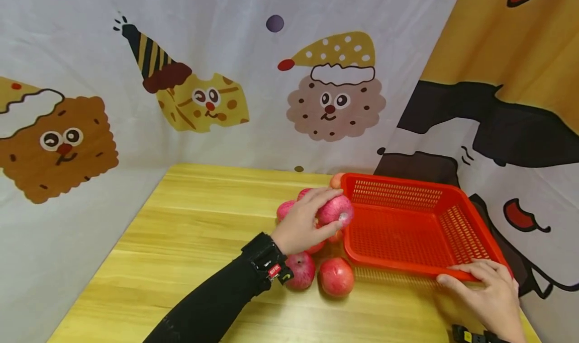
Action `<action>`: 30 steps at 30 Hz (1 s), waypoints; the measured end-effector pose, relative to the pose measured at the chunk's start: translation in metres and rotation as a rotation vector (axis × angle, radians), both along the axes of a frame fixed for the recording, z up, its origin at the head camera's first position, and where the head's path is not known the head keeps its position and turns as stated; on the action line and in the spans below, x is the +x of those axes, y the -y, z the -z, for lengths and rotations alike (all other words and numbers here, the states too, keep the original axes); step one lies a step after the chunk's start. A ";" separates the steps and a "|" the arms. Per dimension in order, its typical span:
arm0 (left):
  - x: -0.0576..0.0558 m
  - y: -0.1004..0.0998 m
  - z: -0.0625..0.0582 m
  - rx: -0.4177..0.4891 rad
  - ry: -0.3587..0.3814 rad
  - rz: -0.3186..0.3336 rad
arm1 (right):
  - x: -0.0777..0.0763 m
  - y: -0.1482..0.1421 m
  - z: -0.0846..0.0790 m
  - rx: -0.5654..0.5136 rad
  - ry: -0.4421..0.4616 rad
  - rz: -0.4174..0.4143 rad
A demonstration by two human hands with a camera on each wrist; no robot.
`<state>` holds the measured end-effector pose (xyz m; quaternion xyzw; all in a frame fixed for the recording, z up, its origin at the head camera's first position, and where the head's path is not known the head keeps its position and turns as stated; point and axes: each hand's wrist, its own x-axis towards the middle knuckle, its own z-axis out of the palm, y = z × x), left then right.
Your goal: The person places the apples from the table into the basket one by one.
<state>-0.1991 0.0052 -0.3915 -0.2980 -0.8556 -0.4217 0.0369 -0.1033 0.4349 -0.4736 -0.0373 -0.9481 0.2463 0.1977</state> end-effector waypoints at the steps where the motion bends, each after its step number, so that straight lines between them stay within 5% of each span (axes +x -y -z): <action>1: -0.001 -0.006 -0.001 -0.016 -0.012 0.022 | 0.000 0.000 0.000 -0.002 -0.001 -0.002; 11: 0.003 -0.064 0.012 -0.256 -0.152 0.142 | 0.001 -0.001 -0.001 -0.002 -0.007 0.012; 19: 0.006 -0.093 0.029 -0.633 -0.332 0.179 | 0.001 0.000 -0.001 -0.018 0.023 0.013; 24: 0.008 -0.099 0.035 -0.773 -0.278 0.190 | 0.001 0.000 0.000 -0.030 0.037 0.015; 30: 0.009 -0.096 0.034 -0.789 -0.253 0.202 | 0.000 0.000 0.000 -0.021 0.042 0.022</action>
